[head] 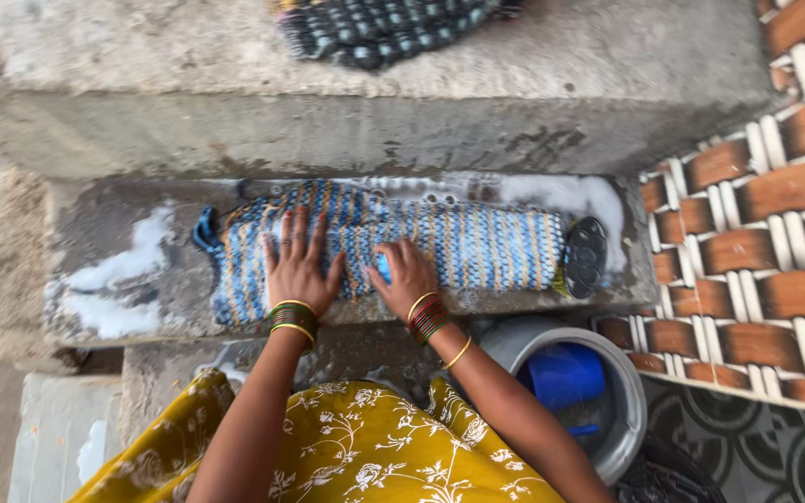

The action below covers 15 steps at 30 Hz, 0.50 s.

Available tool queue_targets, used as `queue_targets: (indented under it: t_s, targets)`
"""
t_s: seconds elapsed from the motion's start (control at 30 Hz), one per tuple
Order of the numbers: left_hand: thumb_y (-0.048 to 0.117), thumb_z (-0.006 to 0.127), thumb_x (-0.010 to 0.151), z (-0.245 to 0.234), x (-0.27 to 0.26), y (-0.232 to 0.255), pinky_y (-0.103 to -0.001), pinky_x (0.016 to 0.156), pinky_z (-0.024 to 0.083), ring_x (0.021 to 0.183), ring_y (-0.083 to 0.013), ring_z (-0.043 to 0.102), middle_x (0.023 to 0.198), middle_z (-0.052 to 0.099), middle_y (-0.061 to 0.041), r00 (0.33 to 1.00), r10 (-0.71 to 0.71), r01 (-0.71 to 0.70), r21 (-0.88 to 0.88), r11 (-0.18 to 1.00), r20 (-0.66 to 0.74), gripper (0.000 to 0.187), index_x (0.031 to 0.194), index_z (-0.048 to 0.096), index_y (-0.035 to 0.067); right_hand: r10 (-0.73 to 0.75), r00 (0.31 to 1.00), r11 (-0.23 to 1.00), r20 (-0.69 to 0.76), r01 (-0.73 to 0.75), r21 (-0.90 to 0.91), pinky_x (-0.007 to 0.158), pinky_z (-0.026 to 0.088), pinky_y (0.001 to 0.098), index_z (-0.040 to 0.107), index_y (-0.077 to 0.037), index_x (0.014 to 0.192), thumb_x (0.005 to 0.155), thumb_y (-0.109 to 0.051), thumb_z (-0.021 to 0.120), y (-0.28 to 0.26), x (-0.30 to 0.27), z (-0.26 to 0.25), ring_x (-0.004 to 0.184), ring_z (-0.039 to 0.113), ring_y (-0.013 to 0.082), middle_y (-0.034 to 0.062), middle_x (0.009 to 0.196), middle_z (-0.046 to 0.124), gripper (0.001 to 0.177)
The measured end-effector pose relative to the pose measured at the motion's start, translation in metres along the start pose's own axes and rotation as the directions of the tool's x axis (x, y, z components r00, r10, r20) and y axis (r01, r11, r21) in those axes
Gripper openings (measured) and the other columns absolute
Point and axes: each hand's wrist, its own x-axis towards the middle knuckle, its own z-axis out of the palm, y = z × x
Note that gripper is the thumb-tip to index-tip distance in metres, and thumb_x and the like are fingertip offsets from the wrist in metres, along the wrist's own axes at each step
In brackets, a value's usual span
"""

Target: The person washes a rug by hand, scrubbing it with a brush and soap on a concrete step before rinsing it in a bucket of water and wringing it out.

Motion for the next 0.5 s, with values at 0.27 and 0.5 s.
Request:
queue_targets:
  t_s: [0.27, 0.5]
  targets:
    - [0.060, 0.033, 0.100, 0.007, -0.003, -0.003, -0.055, 0.124, 0.004, 0.158, -0.0265, 0.008, 0.171, 0.015, -0.006, 1.000, 0.000, 0.000, 0.020, 1.000, -0.009, 0.072, 0.161, 0.030, 0.022, 0.367, 0.918, 0.677, 0.147, -0.373, 0.634, 0.067, 0.057, 0.0327, 0.072, -0.011, 0.103, 0.083, -0.027, 0.084, 0.111, -0.008, -0.010, 0.084, 0.070, 0.0146, 0.0031, 0.098, 0.075, 0.028]
    - [0.059, 0.034, 0.099, 0.007, 0.000, -0.003, -0.055, 0.124, 0.005, 0.157, -0.0266, 0.009, 0.171, 0.015, -0.006, 1.000, 0.000, 0.001, 0.020, 1.000, -0.031, 0.072, 0.161, 0.031, 0.023, 0.681, 0.689, 0.522, -0.249, -0.217, 0.825, 0.067, 0.063, 0.0319, 0.060, -0.001, 0.120, 0.084, 0.004, 0.076, 0.286, 0.011, -0.074, 0.081, 0.073, 0.0237, 0.0111, 0.118, 0.062, 0.040]
